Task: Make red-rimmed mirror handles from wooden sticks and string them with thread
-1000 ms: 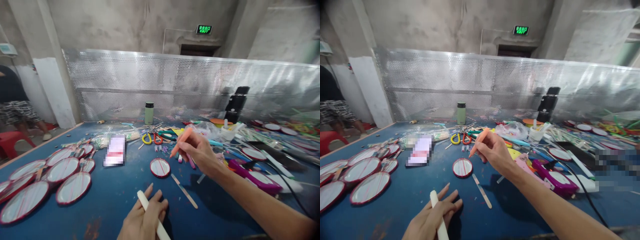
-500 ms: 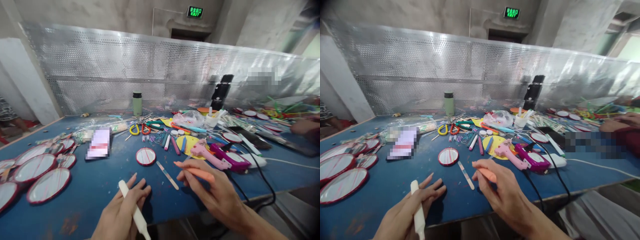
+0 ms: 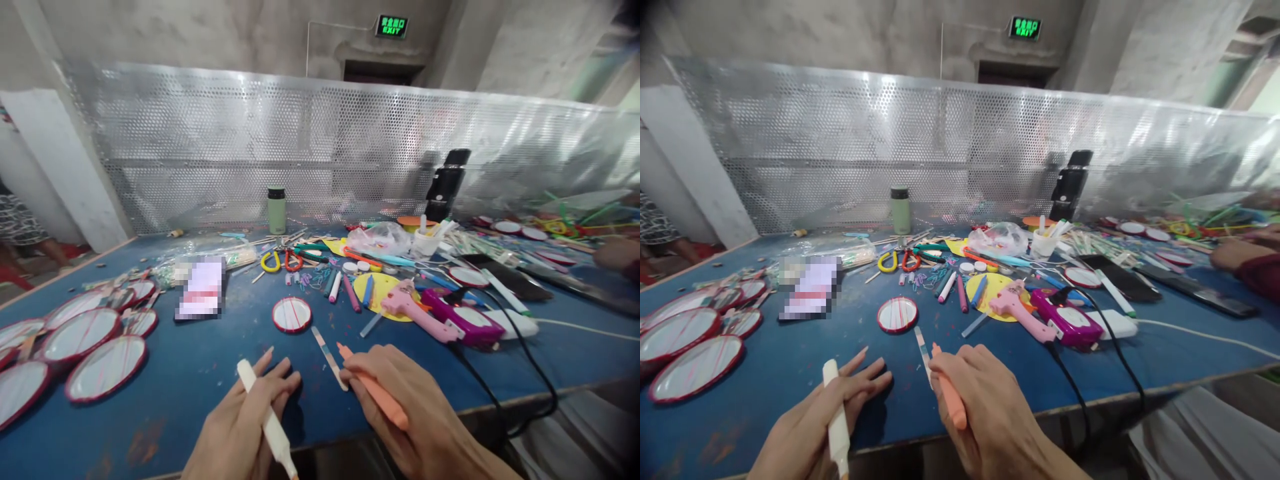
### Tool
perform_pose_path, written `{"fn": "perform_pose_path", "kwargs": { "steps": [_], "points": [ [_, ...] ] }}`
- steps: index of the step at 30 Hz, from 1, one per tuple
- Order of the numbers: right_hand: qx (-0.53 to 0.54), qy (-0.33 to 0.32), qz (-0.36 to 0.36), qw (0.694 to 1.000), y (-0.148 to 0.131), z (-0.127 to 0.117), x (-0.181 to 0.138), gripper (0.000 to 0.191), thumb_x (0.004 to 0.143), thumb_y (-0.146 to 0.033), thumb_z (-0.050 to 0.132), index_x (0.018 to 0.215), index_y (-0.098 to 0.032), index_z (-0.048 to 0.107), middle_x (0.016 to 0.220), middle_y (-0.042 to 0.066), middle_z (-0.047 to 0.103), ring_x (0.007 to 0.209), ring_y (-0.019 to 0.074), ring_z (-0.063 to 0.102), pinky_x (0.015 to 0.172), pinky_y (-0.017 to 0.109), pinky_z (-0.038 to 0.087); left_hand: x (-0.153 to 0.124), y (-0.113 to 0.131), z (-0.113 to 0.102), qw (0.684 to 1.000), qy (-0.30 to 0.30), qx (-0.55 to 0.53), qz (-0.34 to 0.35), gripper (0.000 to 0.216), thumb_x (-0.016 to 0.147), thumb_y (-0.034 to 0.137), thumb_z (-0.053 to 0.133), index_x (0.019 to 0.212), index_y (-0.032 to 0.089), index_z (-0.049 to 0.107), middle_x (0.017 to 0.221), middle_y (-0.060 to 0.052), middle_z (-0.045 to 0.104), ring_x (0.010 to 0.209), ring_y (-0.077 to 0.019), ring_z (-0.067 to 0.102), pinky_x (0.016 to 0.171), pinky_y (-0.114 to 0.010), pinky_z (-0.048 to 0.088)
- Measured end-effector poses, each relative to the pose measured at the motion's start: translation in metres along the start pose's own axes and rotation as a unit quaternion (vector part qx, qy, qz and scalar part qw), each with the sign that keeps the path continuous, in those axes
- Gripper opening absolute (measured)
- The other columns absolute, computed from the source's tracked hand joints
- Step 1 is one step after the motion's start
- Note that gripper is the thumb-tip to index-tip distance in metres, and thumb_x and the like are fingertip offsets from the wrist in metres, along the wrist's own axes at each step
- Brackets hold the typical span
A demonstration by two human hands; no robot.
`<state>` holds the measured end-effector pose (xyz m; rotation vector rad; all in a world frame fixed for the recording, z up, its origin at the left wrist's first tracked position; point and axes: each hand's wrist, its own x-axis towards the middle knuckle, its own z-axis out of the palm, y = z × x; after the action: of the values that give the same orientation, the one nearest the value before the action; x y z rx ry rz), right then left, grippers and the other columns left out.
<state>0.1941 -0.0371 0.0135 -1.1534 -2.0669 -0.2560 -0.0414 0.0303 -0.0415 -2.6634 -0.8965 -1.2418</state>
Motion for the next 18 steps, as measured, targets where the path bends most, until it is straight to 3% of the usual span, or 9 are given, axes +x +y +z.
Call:
{"fn": "perform_pose_path", "kwargs": {
  "steps": [4,8,12,15,18],
  "points": [
    [0.063,0.002,0.022,0.998,0.0,-0.007,0.003,0.03,0.091,-0.016,0.05,0.117,-0.029,0.056,0.1,0.006,0.071,0.089,0.0206,0.067,0.076,0.032,0.057,-0.001,-0.002,0.001,1.0,0.014,0.0,0.022,0.026,0.098,0.022,0.041,0.115,0.024,0.06,0.113,-0.002,0.073,0.113,-0.019,0.062,0.087,-0.027,0.056],
    [0.177,0.017,0.105,0.978,0.006,-0.016,0.01,0.022,0.094,-0.021,0.052,0.109,-0.031,0.065,0.1,0.003,0.072,0.087,0.017,0.069,0.077,0.026,0.058,0.005,0.02,-0.004,0.999,-0.035,-0.009,0.035,0.028,0.095,0.018,0.046,0.118,0.025,0.061,0.117,-0.003,0.071,0.114,-0.0195,0.061,0.086,-0.025,0.057],
    [0.28,0.088,0.154,0.943,0.019,-0.013,0.021,0.01,0.091,-0.028,0.06,0.086,-0.025,0.069,0.089,0.002,0.072,0.064,0.0123,0.066,0.057,0.021,0.056,0.01,0.052,0.004,1.0,-0.023,-0.004,0.008,0.028,0.096,0.015,0.044,0.114,0.025,0.063,0.117,-0.004,0.071,0.114,-0.021,0.062,0.088,-0.031,0.057],
    [0.332,0.074,0.22,0.914,0.025,-0.006,0.024,0.016,0.091,-0.033,0.06,0.083,-0.021,0.066,0.07,-0.001,0.066,0.046,0.0071,0.055,0.042,0.016,0.048,0.009,0.059,0.015,1.0,0.004,0.02,0.0,0.029,0.097,0.016,0.041,0.115,0.022,0.062,0.116,-0.006,0.072,0.113,-0.0207,0.063,0.089,-0.031,0.057],
    [0.335,0.05,0.273,0.9,0.026,-0.003,0.022,0.022,0.089,-0.039,0.061,0.082,-0.018,0.065,0.063,-0.002,0.061,0.044,0.0066,0.053,0.041,0.015,0.046,0.007,0.051,0.022,0.998,0.022,0.05,0.042,0.029,0.096,0.017,0.043,0.119,0.019,0.06,0.116,-0.005,0.071,0.111,-0.0206,0.065,0.087,-0.032,0.058]
  ]
}}
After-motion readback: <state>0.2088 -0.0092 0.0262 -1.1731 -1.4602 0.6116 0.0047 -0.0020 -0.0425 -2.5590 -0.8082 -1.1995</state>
